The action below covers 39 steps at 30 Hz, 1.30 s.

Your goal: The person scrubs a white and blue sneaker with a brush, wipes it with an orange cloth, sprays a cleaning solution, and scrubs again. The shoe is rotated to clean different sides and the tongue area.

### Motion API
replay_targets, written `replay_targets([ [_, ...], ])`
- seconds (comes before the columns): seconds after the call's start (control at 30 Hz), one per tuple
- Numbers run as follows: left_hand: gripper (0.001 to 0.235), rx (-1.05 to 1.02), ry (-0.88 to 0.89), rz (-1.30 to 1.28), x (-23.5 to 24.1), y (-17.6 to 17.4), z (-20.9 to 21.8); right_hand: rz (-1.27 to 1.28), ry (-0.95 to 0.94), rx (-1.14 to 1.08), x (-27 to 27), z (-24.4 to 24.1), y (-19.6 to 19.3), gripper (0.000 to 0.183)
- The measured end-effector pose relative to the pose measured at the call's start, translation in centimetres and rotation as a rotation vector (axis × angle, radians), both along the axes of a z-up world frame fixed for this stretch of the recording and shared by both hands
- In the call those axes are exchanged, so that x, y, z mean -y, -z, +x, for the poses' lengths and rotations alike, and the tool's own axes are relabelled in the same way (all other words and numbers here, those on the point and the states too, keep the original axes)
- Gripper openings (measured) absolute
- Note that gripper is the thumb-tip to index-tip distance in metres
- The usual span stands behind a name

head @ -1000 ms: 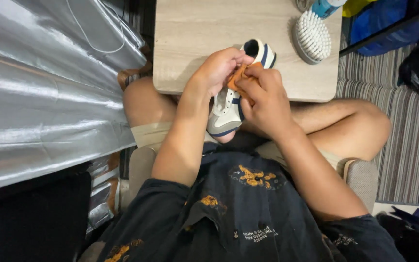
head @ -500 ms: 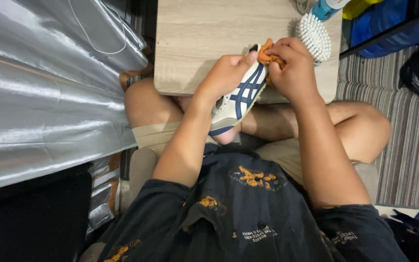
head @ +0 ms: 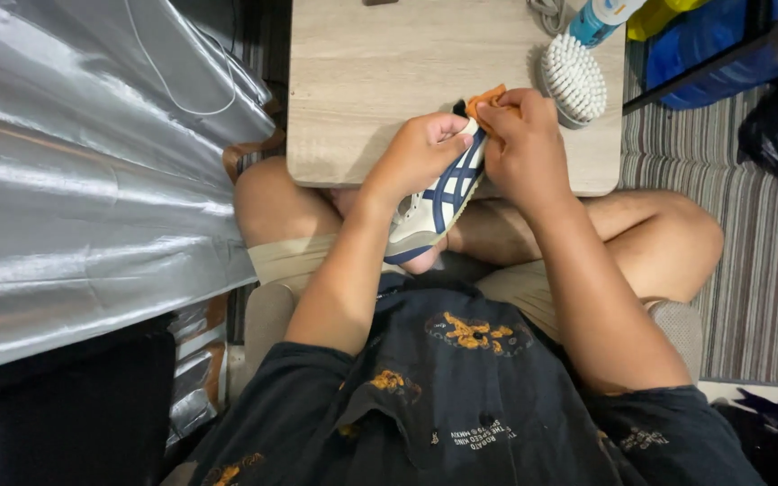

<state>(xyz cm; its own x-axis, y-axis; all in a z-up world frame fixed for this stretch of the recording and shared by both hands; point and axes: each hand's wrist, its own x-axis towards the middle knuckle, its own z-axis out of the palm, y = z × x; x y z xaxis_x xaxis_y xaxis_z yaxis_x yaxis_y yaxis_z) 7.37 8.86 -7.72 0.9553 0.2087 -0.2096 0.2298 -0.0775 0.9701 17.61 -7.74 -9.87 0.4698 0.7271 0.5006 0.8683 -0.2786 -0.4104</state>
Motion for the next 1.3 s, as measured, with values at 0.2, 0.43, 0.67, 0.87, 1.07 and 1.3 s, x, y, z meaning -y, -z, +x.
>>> replay_targets([
  [0.2,0.027,0.126,-0.004,-0.083,0.8,6.3,0.6,0.052,0.093,0.118,1.7,-1.3,1.1,0.025],
  [0.43,0.035,0.235,-0.043,-0.068,0.8,4.5,-0.8,0.143,-0.046,-0.4,4.9,-4.5,-4.5,0.041],
  [0.67,0.038,0.459,-0.015,-0.251,2.2,1.7,-2.6,0.341,0.062,-0.312,6.2,-4.8,-7.7,0.044],
  [0.87,0.037,0.664,0.047,-0.484,3.1,-0.1,-3.2,0.402,0.034,-0.144,5.4,-6.3,-9.2,0.035],
  [1.07,0.028,0.717,0.093,-0.578,4.4,-0.7,-3.6,0.397,0.042,0.036,5.2,-6.8,-10.1,0.031],
  [1.3,0.043,0.799,-0.066,-0.762,5.1,-3.8,-3.7,0.426,-0.034,0.038,3.1,-8.6,-4.9,0.027],
])
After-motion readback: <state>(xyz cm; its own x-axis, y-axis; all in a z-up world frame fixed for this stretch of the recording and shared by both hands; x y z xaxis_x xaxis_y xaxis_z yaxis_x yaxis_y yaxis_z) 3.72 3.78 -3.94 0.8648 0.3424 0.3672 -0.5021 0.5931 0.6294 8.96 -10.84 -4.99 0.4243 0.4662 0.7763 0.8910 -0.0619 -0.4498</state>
